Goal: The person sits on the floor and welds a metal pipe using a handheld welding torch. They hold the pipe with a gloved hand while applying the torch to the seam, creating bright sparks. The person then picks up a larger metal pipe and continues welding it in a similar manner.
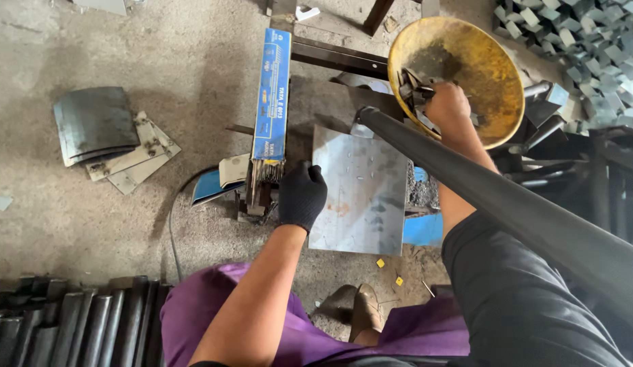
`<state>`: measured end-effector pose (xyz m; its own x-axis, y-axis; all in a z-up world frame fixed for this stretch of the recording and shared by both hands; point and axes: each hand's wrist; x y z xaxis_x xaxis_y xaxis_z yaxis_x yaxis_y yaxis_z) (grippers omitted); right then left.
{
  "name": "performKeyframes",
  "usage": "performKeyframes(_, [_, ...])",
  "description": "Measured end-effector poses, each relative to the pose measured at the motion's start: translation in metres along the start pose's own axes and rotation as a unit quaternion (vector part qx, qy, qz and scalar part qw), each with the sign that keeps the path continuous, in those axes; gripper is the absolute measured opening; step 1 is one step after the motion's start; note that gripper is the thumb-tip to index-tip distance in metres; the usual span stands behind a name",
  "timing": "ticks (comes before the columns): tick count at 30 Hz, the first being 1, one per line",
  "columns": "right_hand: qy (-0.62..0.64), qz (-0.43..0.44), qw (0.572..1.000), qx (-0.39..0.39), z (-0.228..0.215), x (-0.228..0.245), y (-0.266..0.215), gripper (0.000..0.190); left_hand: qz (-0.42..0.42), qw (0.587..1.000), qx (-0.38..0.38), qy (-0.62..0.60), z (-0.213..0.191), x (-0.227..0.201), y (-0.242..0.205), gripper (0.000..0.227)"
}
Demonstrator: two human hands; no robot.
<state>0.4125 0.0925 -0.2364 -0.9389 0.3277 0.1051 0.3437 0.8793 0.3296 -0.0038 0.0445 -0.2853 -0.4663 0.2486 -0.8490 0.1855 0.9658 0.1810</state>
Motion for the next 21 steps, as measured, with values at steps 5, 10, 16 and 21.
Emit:
performKeyframes(5, [-0.036,0.006,0.999,-0.028,0.003,-0.003,-0.006,0.018,-0.030,0.997,0.052,0.039,-0.008,-0.002,0.009,0.034])
performKeyframes(10, [-0.018,-0.061,0.994,-0.091,0.003,0.004,-0.014,0.014,-0.043,0.997,0.052,0.031,-0.031,-0.022,0.014,0.039])
performKeyframes(16, [0.040,-0.074,0.983,-0.163,-0.014,0.010,-0.023,0.014,-0.047,0.997,0.043,0.048,-0.047,-0.033,0.016,0.042])
performKeyframes(21, [0.152,-0.051,0.958,-0.236,-0.045,0.021,-0.043,0.016,-0.012,0.997,-0.002,0.081,-0.059,-0.044,0.020,0.037])
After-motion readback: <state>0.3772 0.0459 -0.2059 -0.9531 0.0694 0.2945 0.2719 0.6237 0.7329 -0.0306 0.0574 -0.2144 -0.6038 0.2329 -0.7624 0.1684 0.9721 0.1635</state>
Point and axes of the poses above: each hand's wrist, its own y-axis towards the middle knuckle, its own z-axis out of the palm, x = y × z, and after that the axes turned 1 degree about x, right-handed
